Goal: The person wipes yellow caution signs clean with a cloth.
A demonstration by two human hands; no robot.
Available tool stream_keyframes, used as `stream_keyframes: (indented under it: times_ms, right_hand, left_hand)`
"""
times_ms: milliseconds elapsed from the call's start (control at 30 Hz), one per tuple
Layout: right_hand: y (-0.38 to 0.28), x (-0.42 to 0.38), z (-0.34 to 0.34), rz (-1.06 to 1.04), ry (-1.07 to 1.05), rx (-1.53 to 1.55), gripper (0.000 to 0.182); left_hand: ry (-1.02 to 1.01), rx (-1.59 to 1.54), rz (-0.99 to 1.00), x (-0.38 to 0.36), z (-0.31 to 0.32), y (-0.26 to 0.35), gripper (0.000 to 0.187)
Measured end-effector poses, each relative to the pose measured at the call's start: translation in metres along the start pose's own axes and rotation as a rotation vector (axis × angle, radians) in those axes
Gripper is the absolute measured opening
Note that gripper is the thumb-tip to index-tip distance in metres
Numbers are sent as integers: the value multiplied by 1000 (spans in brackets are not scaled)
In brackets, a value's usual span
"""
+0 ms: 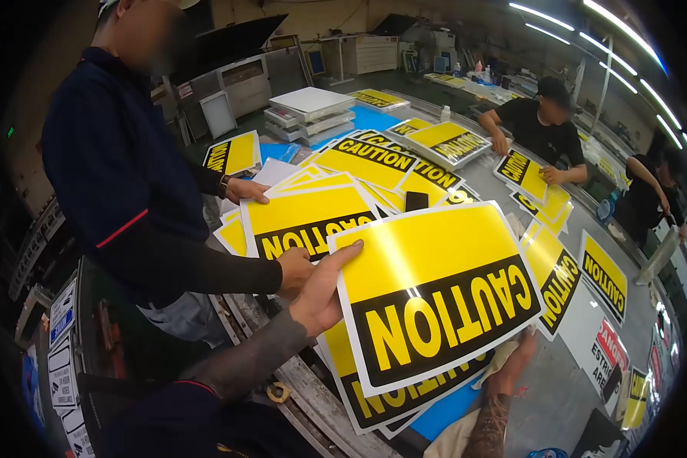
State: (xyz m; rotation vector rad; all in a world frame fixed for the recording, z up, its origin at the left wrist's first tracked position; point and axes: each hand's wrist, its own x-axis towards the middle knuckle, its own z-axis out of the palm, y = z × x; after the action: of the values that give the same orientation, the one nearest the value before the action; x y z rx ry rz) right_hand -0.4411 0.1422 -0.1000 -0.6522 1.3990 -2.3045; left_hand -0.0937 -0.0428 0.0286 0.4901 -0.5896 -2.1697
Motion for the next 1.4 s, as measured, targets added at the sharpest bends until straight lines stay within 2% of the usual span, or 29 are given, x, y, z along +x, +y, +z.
stream_keyframes:
  times_ms: [200, 267, 333, 400, 433, 533, 567, 667, 800, 933, 1033, 1067, 1100, 1200, 1267, 1300, 1333, 1400]
  right_hand:
    - [15, 3, -35, 71, 53, -99, 38]
    - [19, 6, -27, 44, 35, -114, 36]
    - [19, 0, -5, 44, 74, -136, 37]
    - [3, -3, 4, 136, 83, -24, 38]
    - [-5, -9, 13, 68, 49, -38, 41]
    - [-1, -7, 14, 66, 85, 44, 44]
    - [-2, -6, 6, 73, 7, -19, 46]
    - [-2, -7, 5, 62, 5, -21, 45]
    - [3, -5, 2, 55, -14, -2, 45]
    - [7, -2, -1, 44, -17, -40, 47]
    - [9, -4, -8, 129, 59, -71, 43]
    - [2, -8, -3, 69, 41, -165, 42]
    - [-4, -11, 1, 8, 29, -259, 41]
    - [-18, -18, 8, -18, 65, -368, 40]
    - [15, 2, -21, -105, -43, -394, 44]
    - [32, 13, -31, -108, -102, -384, 46]
    - [34, 19, -24, -72, -134, -348, 49]
    - [36, 23, -14, -31, -146, -291, 53]
  left_hand:
    - [-6, 19, 55, 4, 3, 14, 45]
    - [-18, -34, 34, 1, 12, 21, 49]
    - [38, -21, 114, 5, 16, 26, 51]
    - [3, -35, 178, 9, 21, 35, 50]
    - [4, -30, 173, 9, 24, 40, 49]
    - [40, -9, 198, 10, 33, 52, 46]
    - [55, 3, 214, 12, 36, 56, 45]
    - [61, 138, 346, 23, 27, 58, 44]
    - [121, 158, 343, 26, 25, 57, 45]
    - [176, 248, 501, 60, 7, 57, 45]
    - [210, 301, 575, 87, -6, 90, 51]
    - [181, 297, 558, 95, -11, 106, 53]
    - [289, 247, 502, 98, -6, 122, 53]
    - [158, 334, 528, 117, -24, 172, 61]
    - [383, 365, 708, 136, -31, 188, 39]
    - [349, 424, 847, 174, -71, 208, 42]
    - [387, 412, 850, 189, -85, 221, 46]
    - [307, 414, 709, 155, -68, 233, 63]
